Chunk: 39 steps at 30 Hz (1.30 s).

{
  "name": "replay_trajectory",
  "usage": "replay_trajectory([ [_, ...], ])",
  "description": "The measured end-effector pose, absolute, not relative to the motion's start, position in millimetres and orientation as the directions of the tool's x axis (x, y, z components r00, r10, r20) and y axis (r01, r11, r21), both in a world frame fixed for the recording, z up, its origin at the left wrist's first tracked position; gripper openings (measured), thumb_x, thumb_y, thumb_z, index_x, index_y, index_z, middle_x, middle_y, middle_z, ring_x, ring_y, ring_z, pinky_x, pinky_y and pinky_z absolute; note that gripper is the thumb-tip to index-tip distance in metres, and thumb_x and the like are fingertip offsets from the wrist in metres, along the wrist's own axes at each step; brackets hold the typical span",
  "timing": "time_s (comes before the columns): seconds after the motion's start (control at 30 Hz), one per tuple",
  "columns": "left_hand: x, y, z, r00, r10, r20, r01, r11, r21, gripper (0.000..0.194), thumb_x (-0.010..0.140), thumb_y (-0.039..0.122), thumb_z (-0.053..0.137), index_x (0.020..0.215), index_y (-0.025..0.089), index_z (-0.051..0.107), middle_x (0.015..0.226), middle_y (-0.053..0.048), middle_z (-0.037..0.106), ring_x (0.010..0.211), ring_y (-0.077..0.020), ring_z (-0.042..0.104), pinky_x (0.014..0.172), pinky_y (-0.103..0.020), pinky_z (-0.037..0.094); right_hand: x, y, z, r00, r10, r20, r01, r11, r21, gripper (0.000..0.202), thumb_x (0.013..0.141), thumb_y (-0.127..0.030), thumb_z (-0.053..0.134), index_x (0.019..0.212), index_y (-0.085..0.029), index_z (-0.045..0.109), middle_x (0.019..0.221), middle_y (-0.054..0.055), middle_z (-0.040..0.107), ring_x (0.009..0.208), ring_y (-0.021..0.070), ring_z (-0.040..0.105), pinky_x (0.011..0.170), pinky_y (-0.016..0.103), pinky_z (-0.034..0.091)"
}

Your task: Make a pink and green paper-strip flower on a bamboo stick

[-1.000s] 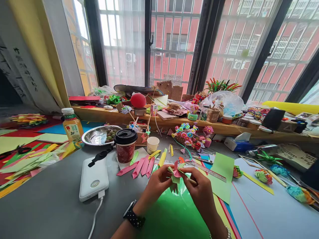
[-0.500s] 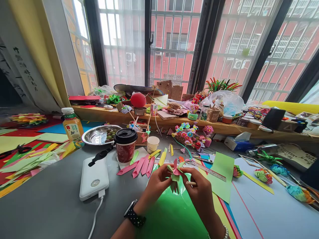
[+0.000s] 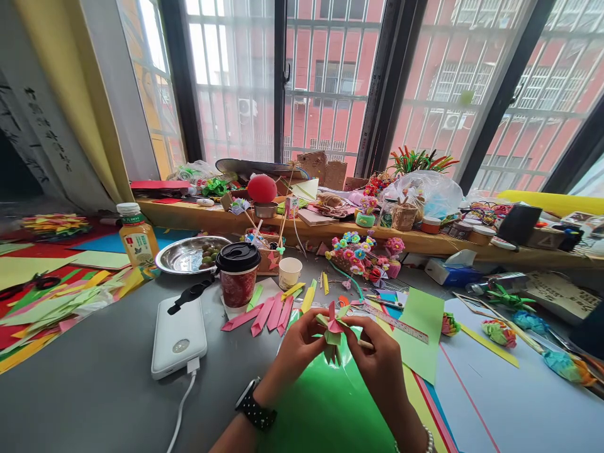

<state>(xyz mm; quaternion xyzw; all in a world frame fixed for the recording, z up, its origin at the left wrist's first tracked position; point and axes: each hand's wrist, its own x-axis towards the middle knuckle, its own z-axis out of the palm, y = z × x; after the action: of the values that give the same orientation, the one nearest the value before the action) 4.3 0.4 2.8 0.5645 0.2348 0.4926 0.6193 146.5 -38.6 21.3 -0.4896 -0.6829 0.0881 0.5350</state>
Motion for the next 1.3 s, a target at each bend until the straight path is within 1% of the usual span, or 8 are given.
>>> replay_trajectory([
  [0.23,5,1,2,0.421,0.864,0.276,-0.356,-0.122,0.926,0.033,0.068,0.026,0.066,0.095,0.016,0.052,0.071,-0.002,0.060,0.059,-0.0146,0.059,0.053,-0.028,0.050,148,-38,22,0.044,0.771,0.636,0.564,0.506,-0.653,0.014,0.078,-0.022,0.049,0.084,-0.019,0.062,0.069,0.001,0.065,0.046,0.0105,0.054,0.039,0.018,0.040],
  [0.43,6,0,4,0.408,0.872,0.269,-0.351,-0.122,0.928,0.036,0.064,0.030,0.069,0.094,0.017,0.053,0.072,-0.002,0.059,0.063,-0.0163,0.059,0.054,-0.029,0.051,147,-39,22,0.053,0.758,0.651,0.566,0.514,-0.645,0.013,0.079,-0.022,0.049,0.084,-0.019,0.061,0.073,0.002,0.065,0.054,0.0120,0.058,0.045,0.019,0.044],
  [0.53,6,-2,6,0.395,0.883,0.253,-0.334,-0.119,0.935,0.036,0.064,0.029,0.069,0.093,0.017,0.053,0.072,-0.002,0.059,0.065,-0.0164,0.059,0.055,-0.027,0.050,146,-38,19,0.057,0.707,0.705,0.600,0.540,-0.590,0.012,0.078,-0.021,0.049,0.084,-0.018,0.060,0.075,0.003,0.065,0.061,0.0134,0.060,0.048,0.020,0.046],
  [0.73,5,-4,7,0.405,0.877,0.257,-0.350,-0.111,0.930,0.032,0.066,0.025,0.068,0.093,0.018,0.053,0.076,-0.002,0.061,0.071,-0.0159,0.059,0.060,-0.026,0.049,143,-37,14,-0.011,0.549,0.836,0.712,0.591,-0.379,0.013,0.080,-0.016,0.047,0.084,-0.018,0.059,0.072,0.004,0.064,0.062,0.0148,0.061,0.050,0.023,0.048],
  [0.83,5,-4,7,0.404,0.882,0.241,-0.374,-0.081,0.924,0.032,0.064,0.025,0.070,0.092,0.018,0.054,0.078,-0.002,0.062,0.073,-0.0159,0.059,0.063,-0.025,0.048,142,-37,12,-0.036,0.501,0.865,0.731,0.603,-0.319,0.014,0.081,-0.015,0.047,0.087,-0.018,0.059,0.075,0.006,0.065,0.067,0.0165,0.063,0.057,0.026,0.050],
  [0.93,5,-3,8,0.407,0.889,0.210,-0.405,-0.031,0.914,0.032,0.063,0.026,0.071,0.089,0.017,0.054,0.078,-0.002,0.063,0.067,-0.0139,0.059,0.060,-0.024,0.047,143,-37,11,-0.072,0.459,0.885,0.740,0.619,-0.261,0.016,0.081,-0.014,0.048,0.091,-0.018,0.060,0.079,0.007,0.066,0.073,0.0173,0.064,0.063,0.027,0.052],
  [1.17,7,-5,13,0.352,0.925,0.140,-0.426,0.025,0.905,0.034,0.058,0.024,0.074,0.085,0.016,0.055,0.075,-0.002,0.063,0.071,-0.0167,0.061,0.060,-0.024,0.046,142,-37,9,-0.127,0.401,0.907,0.771,0.615,-0.164,0.019,0.082,-0.015,0.047,0.097,-0.019,0.059,0.084,0.007,0.068,0.078,0.0161,0.064,0.066,0.026,0.053],
  [1.3,5,-6,15,0.341,0.930,0.137,-0.440,0.029,0.898,0.033,0.059,0.024,0.074,0.086,0.016,0.057,0.075,-0.002,0.064,0.068,-0.0157,0.061,0.060,-0.025,0.047,143,-37,11,-0.148,0.431,0.890,0.730,0.654,-0.195,0.023,0.081,-0.012,0.049,0.101,-0.020,0.057,0.086,0.006,0.067,0.079,0.0165,0.064,0.067,0.027,0.053],
])
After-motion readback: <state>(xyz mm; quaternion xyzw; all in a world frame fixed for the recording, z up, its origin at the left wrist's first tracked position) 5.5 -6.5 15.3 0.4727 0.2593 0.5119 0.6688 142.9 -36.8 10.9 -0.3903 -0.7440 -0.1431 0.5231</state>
